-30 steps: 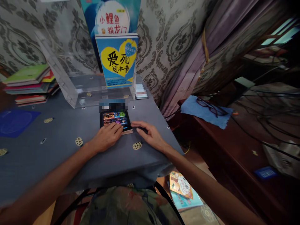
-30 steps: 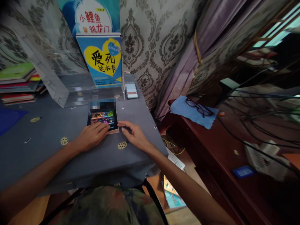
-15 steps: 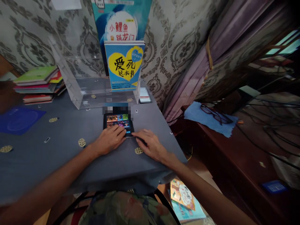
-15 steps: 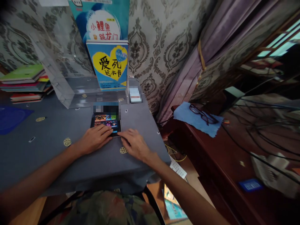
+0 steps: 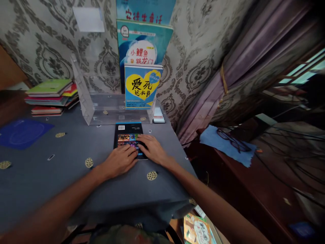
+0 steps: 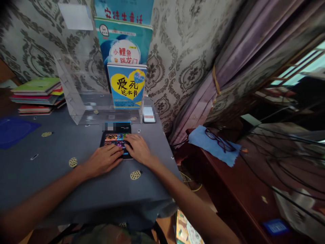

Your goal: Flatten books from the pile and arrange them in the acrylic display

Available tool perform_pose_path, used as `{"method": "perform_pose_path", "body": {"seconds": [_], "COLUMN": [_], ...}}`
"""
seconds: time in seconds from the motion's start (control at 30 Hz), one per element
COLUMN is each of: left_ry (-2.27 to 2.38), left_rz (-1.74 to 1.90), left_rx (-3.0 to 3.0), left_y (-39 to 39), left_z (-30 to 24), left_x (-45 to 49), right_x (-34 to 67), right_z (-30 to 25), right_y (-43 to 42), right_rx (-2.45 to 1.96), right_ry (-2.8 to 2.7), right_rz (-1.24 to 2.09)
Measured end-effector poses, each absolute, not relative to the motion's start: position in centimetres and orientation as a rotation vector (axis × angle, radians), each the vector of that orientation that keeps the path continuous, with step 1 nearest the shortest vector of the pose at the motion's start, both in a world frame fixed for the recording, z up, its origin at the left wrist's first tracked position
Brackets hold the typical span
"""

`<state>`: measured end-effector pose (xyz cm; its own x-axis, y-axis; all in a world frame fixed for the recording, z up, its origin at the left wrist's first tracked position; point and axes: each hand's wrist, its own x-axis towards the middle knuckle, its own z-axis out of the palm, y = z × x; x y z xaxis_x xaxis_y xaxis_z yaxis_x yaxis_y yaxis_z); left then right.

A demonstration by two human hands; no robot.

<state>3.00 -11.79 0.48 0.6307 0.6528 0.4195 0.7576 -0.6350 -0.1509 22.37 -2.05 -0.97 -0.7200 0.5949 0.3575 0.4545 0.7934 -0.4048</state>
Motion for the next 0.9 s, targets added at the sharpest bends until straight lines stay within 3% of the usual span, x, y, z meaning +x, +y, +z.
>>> {"method": "perform_pose_path", "body": {"seconds": [0.33,0.9], "left_ry": [-1.167,-1.195], "left_rz": [-0.465,-0.61], "left_rx": [-2.561,-2.584], "left_y": [-11.7,-11.7], "left_z": [0.8,1.1], "left_x": [3.1,2.4], "right_x": [19.1,21.1], "right_z": [-2.1,0.5], "right_y": [5.5,-0.3], "right_rx": [-0.887,-1.159], "right_ry": [-2.407,-2.529], "right_rz": [0.317,0.078]}}
